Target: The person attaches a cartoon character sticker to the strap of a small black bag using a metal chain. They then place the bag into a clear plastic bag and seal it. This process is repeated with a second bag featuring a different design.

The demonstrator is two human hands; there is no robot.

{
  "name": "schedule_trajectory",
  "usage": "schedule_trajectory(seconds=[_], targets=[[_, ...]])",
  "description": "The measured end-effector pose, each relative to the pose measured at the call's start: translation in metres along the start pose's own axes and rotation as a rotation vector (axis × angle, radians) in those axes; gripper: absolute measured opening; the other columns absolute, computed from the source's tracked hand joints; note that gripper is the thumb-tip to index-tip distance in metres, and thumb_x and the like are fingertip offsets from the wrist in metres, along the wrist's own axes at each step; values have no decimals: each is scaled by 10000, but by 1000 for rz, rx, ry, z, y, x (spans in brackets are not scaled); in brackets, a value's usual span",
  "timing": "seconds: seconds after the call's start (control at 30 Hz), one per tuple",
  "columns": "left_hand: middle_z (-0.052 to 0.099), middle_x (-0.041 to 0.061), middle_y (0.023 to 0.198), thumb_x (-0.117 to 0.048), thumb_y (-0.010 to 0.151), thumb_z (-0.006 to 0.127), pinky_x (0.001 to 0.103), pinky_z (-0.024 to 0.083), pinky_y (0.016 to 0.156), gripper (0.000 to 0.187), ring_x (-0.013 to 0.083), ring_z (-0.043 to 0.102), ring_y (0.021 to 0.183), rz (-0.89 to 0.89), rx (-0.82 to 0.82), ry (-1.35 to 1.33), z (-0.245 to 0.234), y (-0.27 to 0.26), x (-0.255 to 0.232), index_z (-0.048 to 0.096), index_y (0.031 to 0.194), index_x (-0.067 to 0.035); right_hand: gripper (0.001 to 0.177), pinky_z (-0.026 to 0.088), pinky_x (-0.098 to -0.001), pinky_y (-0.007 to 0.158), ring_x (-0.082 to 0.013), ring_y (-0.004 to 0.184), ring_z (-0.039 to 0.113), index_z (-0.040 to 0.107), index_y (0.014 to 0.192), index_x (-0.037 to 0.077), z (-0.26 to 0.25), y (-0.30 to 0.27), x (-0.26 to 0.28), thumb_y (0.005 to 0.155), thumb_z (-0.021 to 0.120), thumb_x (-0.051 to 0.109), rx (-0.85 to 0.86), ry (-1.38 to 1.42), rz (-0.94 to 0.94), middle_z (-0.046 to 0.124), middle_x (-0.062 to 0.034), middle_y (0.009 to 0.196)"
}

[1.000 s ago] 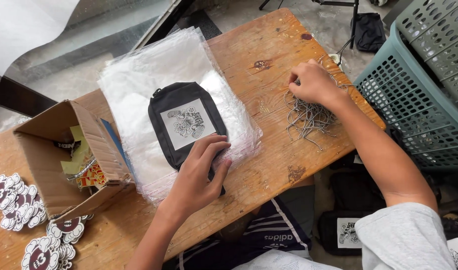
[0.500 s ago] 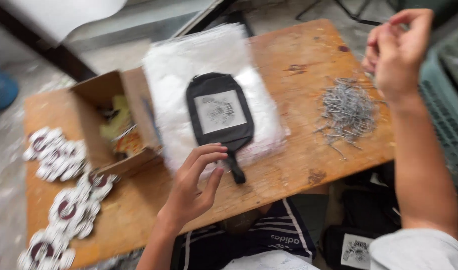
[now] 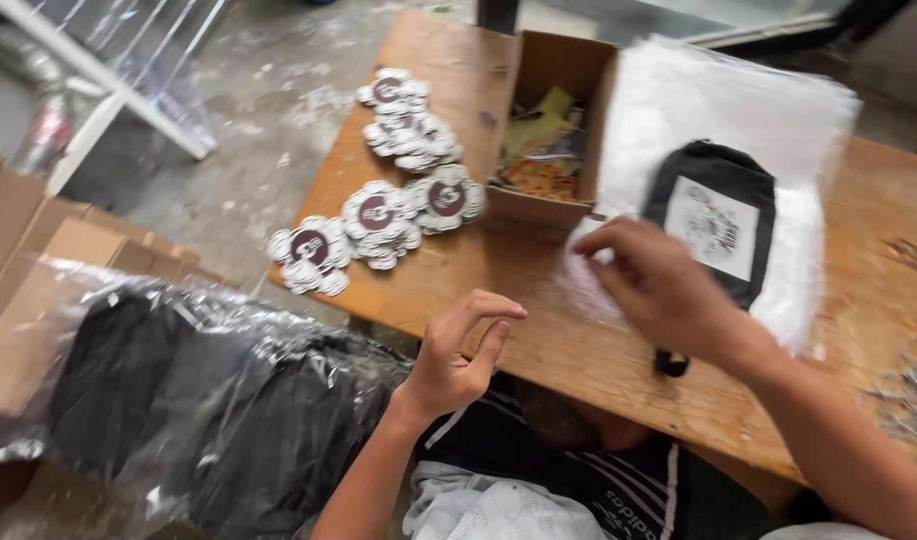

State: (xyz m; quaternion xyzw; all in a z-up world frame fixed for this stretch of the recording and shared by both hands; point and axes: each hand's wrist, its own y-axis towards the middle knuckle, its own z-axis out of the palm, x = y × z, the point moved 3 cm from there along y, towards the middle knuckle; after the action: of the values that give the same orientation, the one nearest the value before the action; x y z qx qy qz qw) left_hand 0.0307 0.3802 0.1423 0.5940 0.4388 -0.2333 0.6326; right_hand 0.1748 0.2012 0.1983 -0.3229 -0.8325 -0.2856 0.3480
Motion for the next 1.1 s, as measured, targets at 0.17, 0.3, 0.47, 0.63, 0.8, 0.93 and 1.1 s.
schedule_trajectory(seconds=[0.17, 0.3, 0.47, 0.63, 0.8, 0.93, 1.1], targets=[[728, 99, 918, -12, 978, 575, 404, 572, 795, 162, 288, 722, 874, -71, -102, 45, -37, -23, -6, 713, 1055, -50, 268, 549, -581, 573, -469, 712, 623, 558, 1168, 51, 117, 39, 22, 936, 593, 182, 353, -392, -313, 568, -173, 1015], [734, 105, 899, -16, 981, 566, 407, 576, 776, 164, 296, 724, 858, -90, -154, 69, -56, -38, -1, 720, 1030, -45, 180, 538, -374, 465, -274, 686, 638, 568, 1073, 79, 183, 75, 13, 931, 588, 188, 201, -756, -574, 508, -66, 974], [723, 112, 893, -16, 983, 551, 400, 567, 750, 163, 297, 715, 840, -86, -193, 78, -67, -44, 0, 710, 1016, -33, 481, 588, -445, 484, -304, 799, 627, 569, 1248, -13, 211, 115, 20, 828, 680, 194, 439, -731, -482, 510, -174, 1031], [727, 96, 880, -28, 985, 549, 388, 565, 742, 167, 284, 718, 827, -106, -215, 86, -70, -47, 9, 714, 996, -43, 254, 556, -338, 447, -230, 744, 608, 657, 1018, 9, 220, 117, -8, 816, 643, 163, 415, -832, -638, 517, -130, 951], [742, 77, 839, -62, 980, 576, 351, 575, 748, 148, 244, 726, 806, -215, -239, 103, -62, -51, 27, 721, 956, -71, 134, 502, -263, 407, -173, 661, 582, 686, 893, 50, 198, 102, 6, 905, 596, 150, 238, -808, -823, 507, -73, 852], [741, 128, 853, -176, 1029, 503, 331, 586, 753, 242, 193, 712, 808, -408, -384, -181, -49, -53, 44, 683, 985, -20, 177, 419, -248, 455, -175, 630, 478, 673, 1031, 43, 177, 83, 1, 947, 517, 47, -215, -756, -1092, 439, -59, 843], [738, 156, 971, -635, 1015, 316, 405, 622, 663, 680, 291, 733, 816, -589, -367, -983, -34, -46, 67, 676, 1142, -73, 181, 453, -305, 484, -232, 562, 485, 741, 1026, -19, 105, 30, 44, 957, 574, -11, -163, -382, -1182, 490, -108, 816]])
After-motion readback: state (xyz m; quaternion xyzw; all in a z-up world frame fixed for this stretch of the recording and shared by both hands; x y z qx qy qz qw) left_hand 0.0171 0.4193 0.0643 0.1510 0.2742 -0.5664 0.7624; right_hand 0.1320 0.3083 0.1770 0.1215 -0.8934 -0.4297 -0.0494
